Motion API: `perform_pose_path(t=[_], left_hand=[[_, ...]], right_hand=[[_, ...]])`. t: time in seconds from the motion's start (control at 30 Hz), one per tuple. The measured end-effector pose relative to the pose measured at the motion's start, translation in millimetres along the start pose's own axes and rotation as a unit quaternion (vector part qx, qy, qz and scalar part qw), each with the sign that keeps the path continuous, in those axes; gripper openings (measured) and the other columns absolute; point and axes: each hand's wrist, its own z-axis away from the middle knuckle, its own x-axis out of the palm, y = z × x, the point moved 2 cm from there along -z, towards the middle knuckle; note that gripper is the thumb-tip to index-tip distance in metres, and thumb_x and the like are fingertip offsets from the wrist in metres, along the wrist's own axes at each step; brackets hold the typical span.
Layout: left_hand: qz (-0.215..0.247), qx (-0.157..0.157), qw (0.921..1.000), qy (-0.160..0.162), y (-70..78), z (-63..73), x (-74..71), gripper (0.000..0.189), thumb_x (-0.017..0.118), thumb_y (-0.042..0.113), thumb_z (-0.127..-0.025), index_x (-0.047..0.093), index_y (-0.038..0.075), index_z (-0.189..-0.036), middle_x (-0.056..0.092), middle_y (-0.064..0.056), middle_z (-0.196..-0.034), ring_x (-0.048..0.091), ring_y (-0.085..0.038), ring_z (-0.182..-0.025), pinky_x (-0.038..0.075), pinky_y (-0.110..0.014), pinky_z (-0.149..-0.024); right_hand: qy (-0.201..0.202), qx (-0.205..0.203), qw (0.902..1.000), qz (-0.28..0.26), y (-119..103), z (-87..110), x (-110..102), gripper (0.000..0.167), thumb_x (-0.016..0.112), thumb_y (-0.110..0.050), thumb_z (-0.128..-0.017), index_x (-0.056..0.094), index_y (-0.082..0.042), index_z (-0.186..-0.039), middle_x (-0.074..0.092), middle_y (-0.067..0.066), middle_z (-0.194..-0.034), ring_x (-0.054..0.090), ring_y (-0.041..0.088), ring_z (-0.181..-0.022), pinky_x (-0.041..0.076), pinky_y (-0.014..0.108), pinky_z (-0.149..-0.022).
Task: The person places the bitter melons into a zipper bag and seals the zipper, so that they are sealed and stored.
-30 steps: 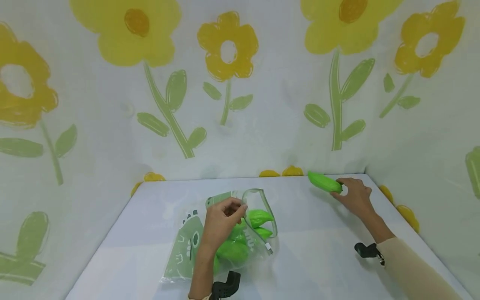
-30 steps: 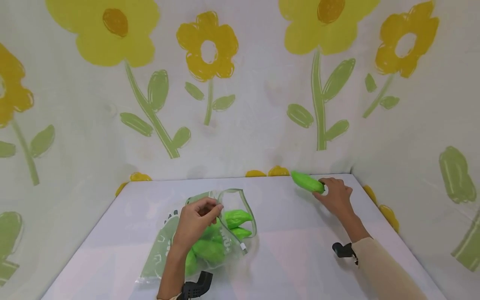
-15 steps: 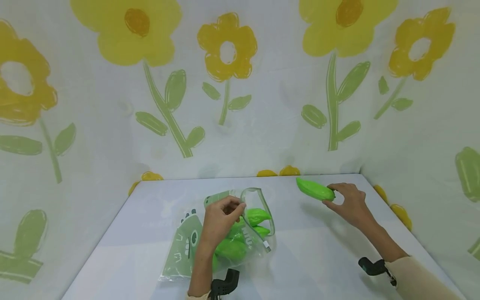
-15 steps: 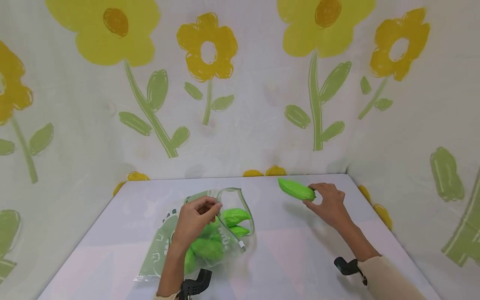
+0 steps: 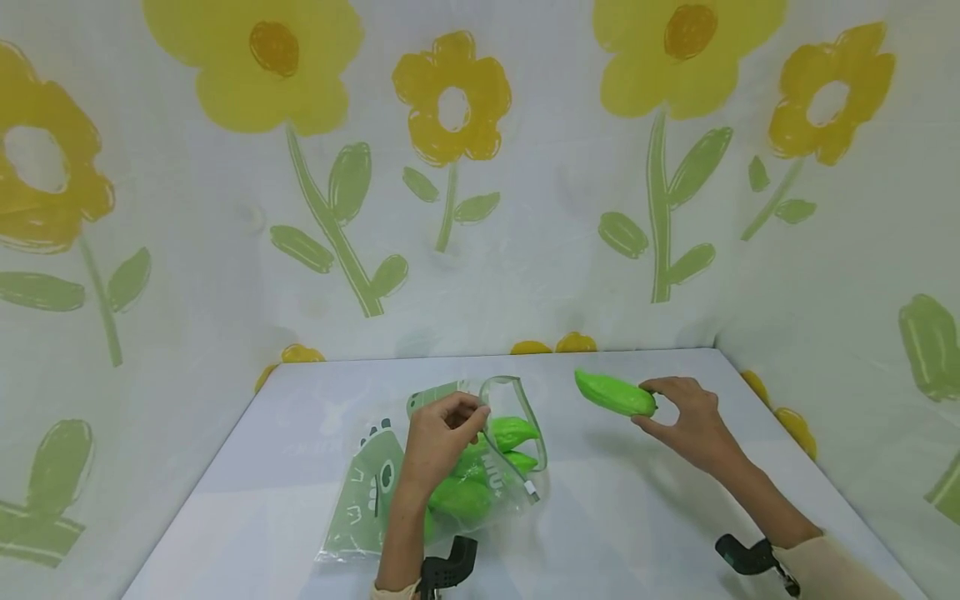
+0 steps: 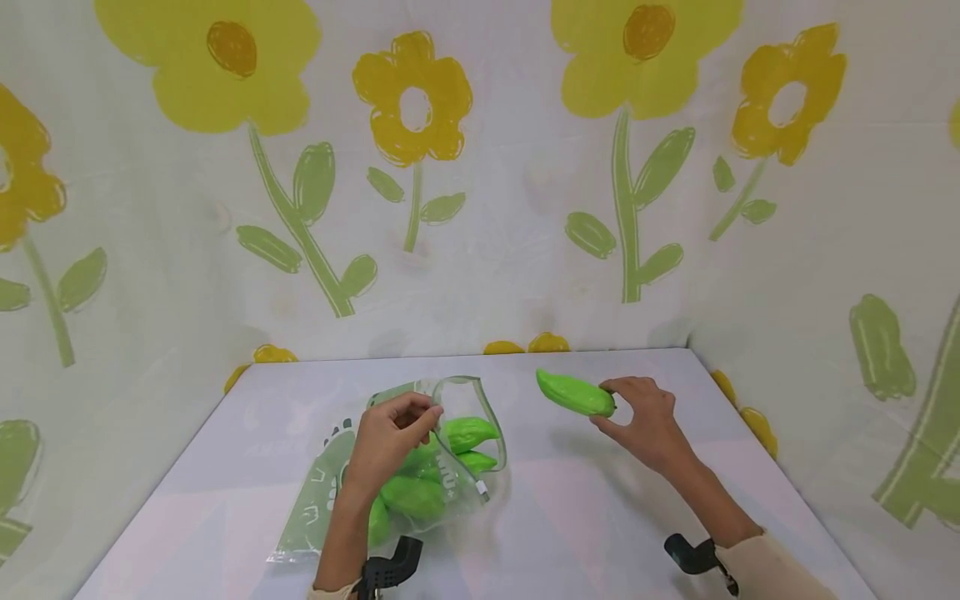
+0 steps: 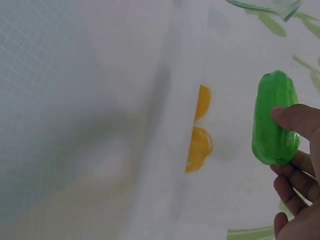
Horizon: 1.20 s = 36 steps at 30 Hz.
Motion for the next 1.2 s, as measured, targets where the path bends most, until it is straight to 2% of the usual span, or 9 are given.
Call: perform_pose_path(t=[0.23, 0.5, 0.73, 0.97, 1.2], left_hand=[[-0.009, 0.001, 1.0, 0.001, 0.4, -0.7, -0.6, 0.008, 0.073, 0.019, -0.094, 0.074, 0.011, -0.096, 0.068, 0.001, -0.077, 0.062, -0.015, -0.062, 0.049, -0.027, -0.059], [0.0, 0.006, 1.0, 0.001, 0.3, -0.8, -0.4, 0.01, 0.073, 0.019, -0.094, 0.075, 0.01, -0.096, 0.069, -0.001, -0.078, 0.063, -0.021, -0.063, 0.049, -0.028, -0.058], [-0.009, 0.002, 1.0, 0.0, 1.2, -1.9, -0.3, 0.006, 0.073, 0.018, -0.094, 0.074, 0.013, -0.096, 0.068, 0.003, -0.077, 0.063, -0.018, -0.063, 0.05, -0.028, -0.059], [-0.008, 0.005, 1.0, 0.0, 1.7, -0.5, -0.2, 0.008, 0.073, 0.019, -0.094, 0.075, 0.012, -0.097, 0.068, 0.002, -0.077, 0.063, -0.018, -0.062, 0.049, -0.028, -0.058], [-0.005, 0.005, 1.0, 0.002, 1.0, 0.2, 0.2, 0.006, 0.073, 0.019, -0.094, 0.075, 0.013, -0.096, 0.069, 0.003, -0.077, 0.063, -0.015, -0.062, 0.05, -0.028, -0.058]], right_hand=[[-0.003, -0.001, 0.9999, -0.01, -9.5, 2.0, -0.8, 0.049, 0.09, -0.016, -0.075, 0.068, -0.009, -0.118, 0.066, 0.013, -0.118, 0.051, 0.034, -0.113, 0.03, 0.058, -0.084], [0.006, -0.024, 0.9996, -0.014, -20.3, 1.3, -2.7, 0.051, 0.091, -0.013, -0.072, 0.069, -0.01, -0.117, 0.067, 0.01, -0.115, 0.052, 0.031, -0.111, 0.029, 0.053, -0.081], [0.008, -0.038, 0.9989, -0.025, -26.7, 2.2, -1.6, 0.05, 0.092, -0.013, -0.071, 0.069, -0.012, -0.116, 0.067, 0.008, -0.114, 0.053, 0.029, -0.11, 0.03, 0.053, -0.081], [-0.005, -0.045, 0.9984, -0.033, -34.1, 3.7, 0.8, 0.051, 0.092, -0.015, -0.071, 0.069, -0.014, -0.116, 0.067, 0.005, -0.113, 0.052, 0.025, -0.109, 0.032, 0.057, -0.085], [0.001, -0.079, 0.9949, -0.062, -41.3, 3.7, 4.7, 0.051, 0.093, -0.014, -0.069, 0.069, -0.014, -0.115, 0.067, 0.0, -0.112, 0.053, 0.022, -0.107, 0.034, 0.054, -0.086]])
